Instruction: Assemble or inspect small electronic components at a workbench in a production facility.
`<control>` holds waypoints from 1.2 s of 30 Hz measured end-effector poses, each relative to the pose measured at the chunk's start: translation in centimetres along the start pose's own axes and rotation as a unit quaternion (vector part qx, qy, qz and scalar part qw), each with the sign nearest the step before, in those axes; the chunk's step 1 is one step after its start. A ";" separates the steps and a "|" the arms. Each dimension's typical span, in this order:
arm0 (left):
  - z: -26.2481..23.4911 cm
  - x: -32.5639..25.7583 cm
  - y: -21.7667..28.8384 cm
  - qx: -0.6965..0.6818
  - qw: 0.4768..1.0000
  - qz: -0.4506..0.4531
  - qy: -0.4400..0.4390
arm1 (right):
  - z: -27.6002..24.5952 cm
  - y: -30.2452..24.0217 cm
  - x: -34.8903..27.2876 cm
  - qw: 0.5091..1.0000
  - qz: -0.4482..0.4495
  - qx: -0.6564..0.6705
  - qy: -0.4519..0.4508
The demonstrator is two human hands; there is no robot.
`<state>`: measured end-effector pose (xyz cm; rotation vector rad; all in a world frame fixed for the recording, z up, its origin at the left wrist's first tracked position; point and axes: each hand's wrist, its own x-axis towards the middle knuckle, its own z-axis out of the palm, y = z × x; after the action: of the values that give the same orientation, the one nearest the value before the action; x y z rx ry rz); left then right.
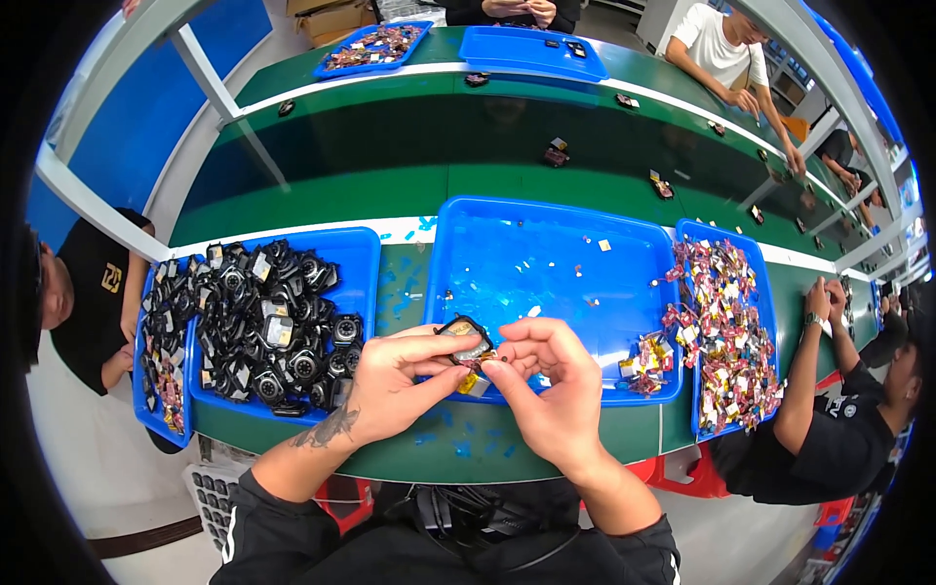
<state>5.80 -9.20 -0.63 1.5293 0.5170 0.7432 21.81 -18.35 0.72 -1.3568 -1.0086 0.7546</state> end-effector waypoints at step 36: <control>0.5 -0.6 -0.7 -0.121 0.992 -0.039 0.020 | 1.7 0.8 0.4 0.996 -0.024 -0.075 -0.033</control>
<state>5.80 -9.87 -1.39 1.2648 0.4938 0.7484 20.54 -17.20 -0.12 -1.4375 -1.1651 0.7027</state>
